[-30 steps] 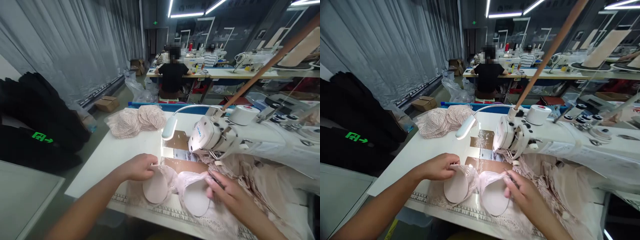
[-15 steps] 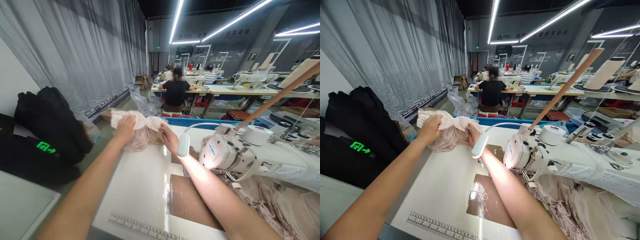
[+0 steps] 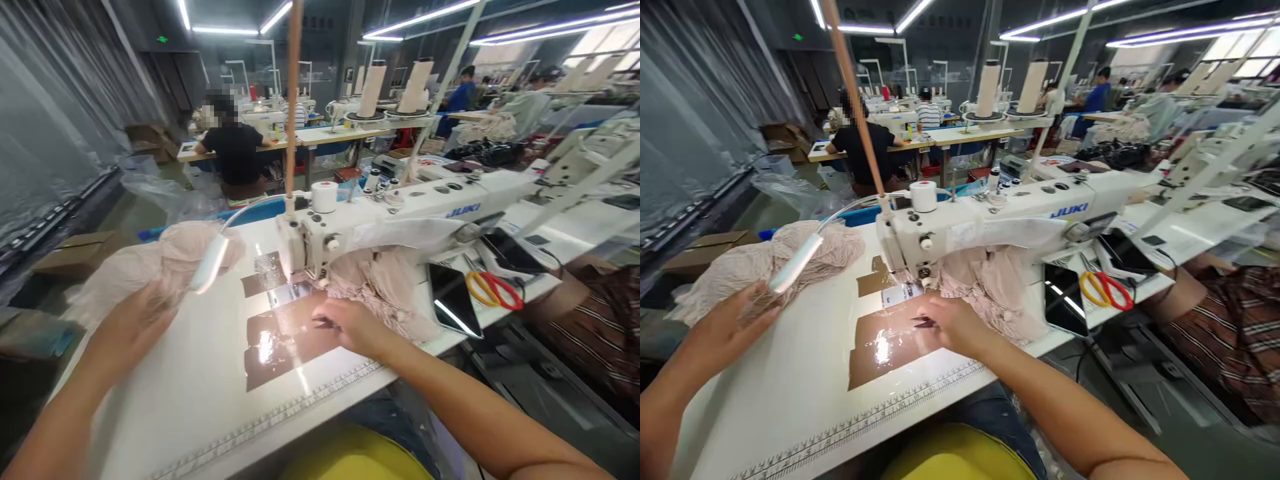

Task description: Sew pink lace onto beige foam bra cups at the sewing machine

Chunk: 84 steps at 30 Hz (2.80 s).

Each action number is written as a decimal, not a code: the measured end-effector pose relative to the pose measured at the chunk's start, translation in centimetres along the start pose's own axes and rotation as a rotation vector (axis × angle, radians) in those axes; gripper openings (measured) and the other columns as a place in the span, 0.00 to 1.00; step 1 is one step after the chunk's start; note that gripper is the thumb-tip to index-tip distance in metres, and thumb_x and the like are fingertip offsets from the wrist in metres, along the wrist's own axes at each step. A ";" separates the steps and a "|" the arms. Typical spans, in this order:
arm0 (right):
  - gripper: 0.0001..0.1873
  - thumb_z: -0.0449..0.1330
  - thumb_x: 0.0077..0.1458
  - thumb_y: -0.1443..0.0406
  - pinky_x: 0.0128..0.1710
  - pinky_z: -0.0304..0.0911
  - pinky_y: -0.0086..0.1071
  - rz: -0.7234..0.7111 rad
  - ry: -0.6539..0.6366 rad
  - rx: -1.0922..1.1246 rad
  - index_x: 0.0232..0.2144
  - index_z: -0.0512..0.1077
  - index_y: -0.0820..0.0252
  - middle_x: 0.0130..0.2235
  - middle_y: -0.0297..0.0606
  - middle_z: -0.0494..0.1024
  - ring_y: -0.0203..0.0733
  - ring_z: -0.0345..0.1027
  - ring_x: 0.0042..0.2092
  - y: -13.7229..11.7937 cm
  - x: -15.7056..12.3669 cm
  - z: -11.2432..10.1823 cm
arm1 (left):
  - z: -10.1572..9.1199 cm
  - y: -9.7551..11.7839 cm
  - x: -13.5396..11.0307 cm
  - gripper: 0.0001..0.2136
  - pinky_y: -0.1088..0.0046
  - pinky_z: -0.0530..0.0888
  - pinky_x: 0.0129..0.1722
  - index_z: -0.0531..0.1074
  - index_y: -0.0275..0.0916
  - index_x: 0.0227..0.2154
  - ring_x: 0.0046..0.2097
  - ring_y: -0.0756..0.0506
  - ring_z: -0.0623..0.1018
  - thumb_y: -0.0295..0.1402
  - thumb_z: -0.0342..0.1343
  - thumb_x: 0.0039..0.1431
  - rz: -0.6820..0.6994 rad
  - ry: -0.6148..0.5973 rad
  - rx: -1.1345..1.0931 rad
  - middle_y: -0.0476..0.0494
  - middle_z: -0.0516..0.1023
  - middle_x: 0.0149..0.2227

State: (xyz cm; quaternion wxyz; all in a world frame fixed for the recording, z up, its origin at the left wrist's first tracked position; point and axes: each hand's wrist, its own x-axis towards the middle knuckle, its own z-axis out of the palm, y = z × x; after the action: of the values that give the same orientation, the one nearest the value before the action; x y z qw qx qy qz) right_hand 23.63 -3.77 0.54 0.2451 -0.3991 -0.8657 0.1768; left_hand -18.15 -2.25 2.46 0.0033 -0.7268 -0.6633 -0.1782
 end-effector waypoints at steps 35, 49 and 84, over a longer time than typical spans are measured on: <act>0.09 0.56 0.59 0.60 0.40 0.64 0.32 -0.161 -0.099 0.389 0.37 0.73 0.57 0.37 0.40 0.77 0.40 0.70 0.40 1.9 -8.7 -2.9 | 4.0 20.5 -6.1 0.19 0.77 0.59 0.16 0.68 0.35 0.13 0.16 0.53 0.62 0.46 0.65 0.38 -0.170 -0.782 -1.606 0.49 0.63 0.12; 0.22 0.49 0.60 0.53 0.43 0.66 0.39 0.222 0.147 0.110 0.51 0.69 0.54 0.43 0.42 0.76 0.49 0.71 0.44 2.0 -6.5 -2.6 | 0.1 12.0 -8.2 0.18 0.55 0.63 0.58 0.76 0.40 0.45 0.59 0.35 0.67 0.43 0.59 0.54 -0.211 -0.147 -0.940 0.38 0.73 0.54; 0.19 0.49 0.61 0.60 0.50 0.62 0.48 -0.008 0.126 -0.416 0.45 0.74 0.64 0.48 0.51 0.73 0.55 0.66 0.50 4.1 -4.9 1.4 | -0.5 9.3 -7.9 0.28 0.53 0.58 0.61 0.58 0.41 0.61 0.66 0.36 0.53 0.29 0.53 0.55 0.208 -0.279 -0.093 0.38 0.53 0.66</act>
State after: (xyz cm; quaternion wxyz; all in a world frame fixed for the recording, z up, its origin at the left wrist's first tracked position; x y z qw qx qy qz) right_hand 28.07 -5.21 -3.99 0.2119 -0.4478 -0.8681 -0.0323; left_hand -9.72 -11.12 3.03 -0.1039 -0.8086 -0.5696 -0.1049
